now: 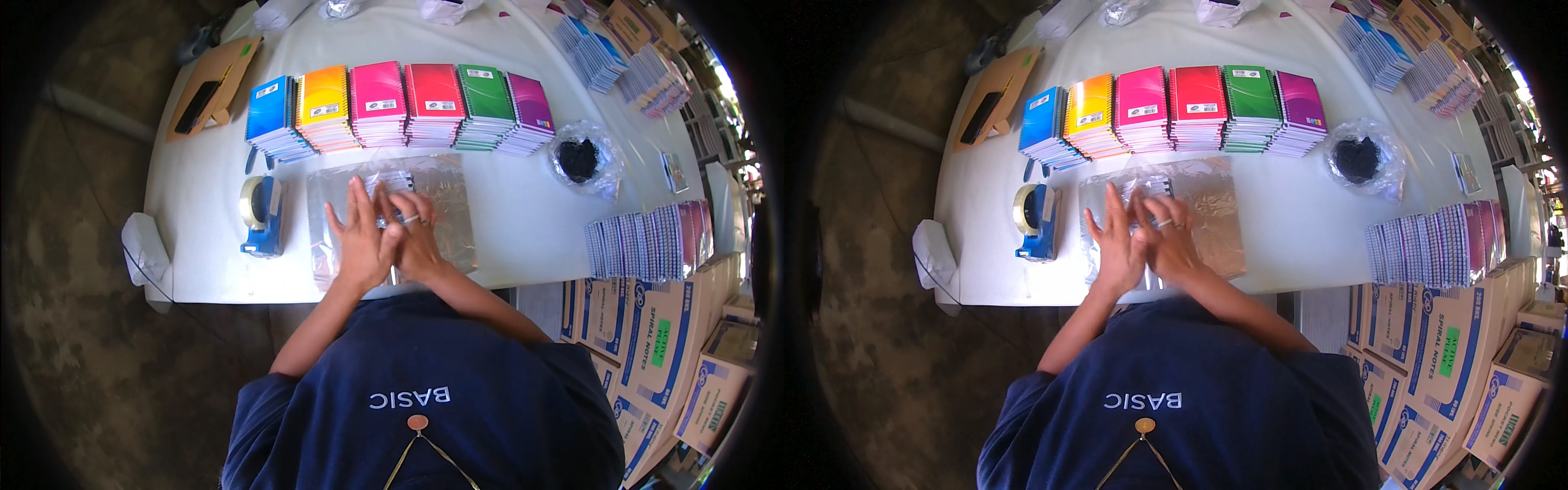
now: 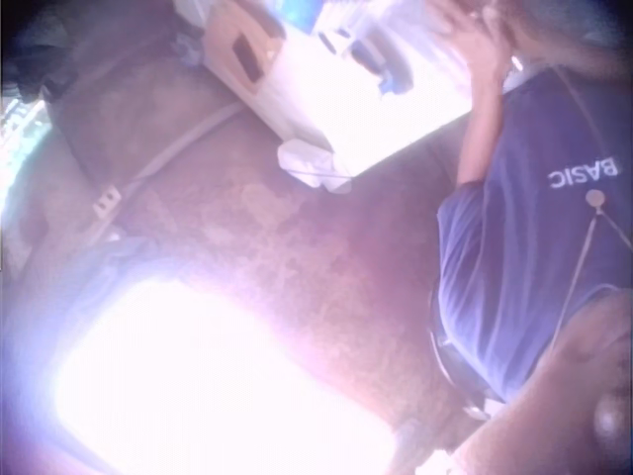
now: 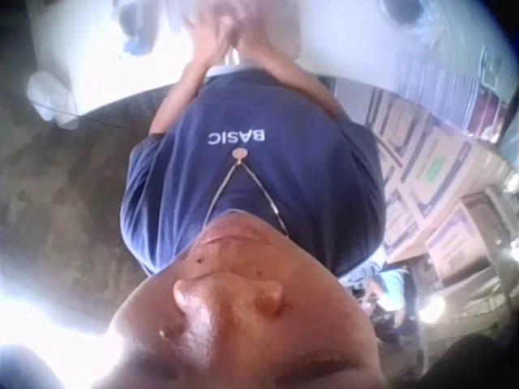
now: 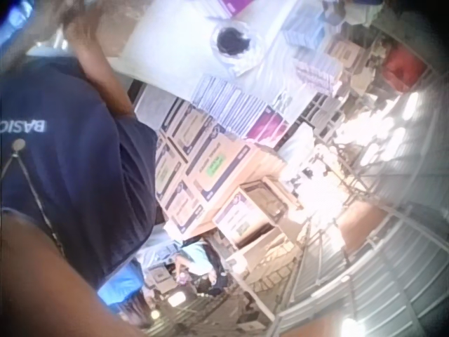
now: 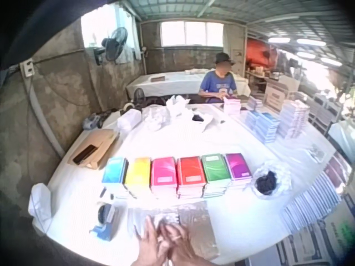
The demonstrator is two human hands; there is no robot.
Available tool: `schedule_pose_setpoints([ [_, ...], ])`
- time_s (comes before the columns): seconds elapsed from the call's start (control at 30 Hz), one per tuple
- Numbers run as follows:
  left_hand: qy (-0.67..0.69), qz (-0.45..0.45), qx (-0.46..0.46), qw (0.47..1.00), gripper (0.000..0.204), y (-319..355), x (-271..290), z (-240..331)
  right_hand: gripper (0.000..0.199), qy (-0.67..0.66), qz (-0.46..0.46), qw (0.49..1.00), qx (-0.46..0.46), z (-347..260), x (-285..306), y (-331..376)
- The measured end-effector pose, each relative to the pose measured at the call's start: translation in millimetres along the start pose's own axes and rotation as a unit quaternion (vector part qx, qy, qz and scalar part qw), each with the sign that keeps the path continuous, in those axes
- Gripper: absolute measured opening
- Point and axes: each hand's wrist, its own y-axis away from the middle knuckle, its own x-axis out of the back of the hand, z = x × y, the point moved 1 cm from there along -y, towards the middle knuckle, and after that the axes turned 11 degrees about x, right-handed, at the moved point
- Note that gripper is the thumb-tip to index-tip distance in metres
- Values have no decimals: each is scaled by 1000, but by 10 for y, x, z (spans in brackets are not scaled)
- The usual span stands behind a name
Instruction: The person stacks a set of small notebooks by picking them from colored piles and then seals the stack inside a clear plastic sleeve using adhesive tape.
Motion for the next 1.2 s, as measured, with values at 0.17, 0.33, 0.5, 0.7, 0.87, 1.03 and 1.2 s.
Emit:
schedule_pose_setpoints([
  [0.17,1,60,15,998,68,-597,203,-102,42,-35,-27,994,97,70,47,-128],
  [0.33,158,-211,178,948,20,-741,141,-69,50,-78,37,993,80,198,5,-87],
  [0.5,-19,-28,-137,990,23,-184,131,-147,67,-146,106,983,-27,107,-2,-89],
  [0.7,-66,160,-84,981,33,-8,699,-624,52,-153,87,984,-16,180,62,-137],
  [0.87,-103,43,442,890,46,113,1584,-2026,41,-161,116,980,9,184,-37,-124],
  [1.03,90,-133,543,824,55,-27,1630,-1952,38,-147,110,983,17,257,-26,-108],
  [1.2,74,-181,524,829,53,-81,1646,-1761,39,-141,102,984,39,262,-45,-89],
])
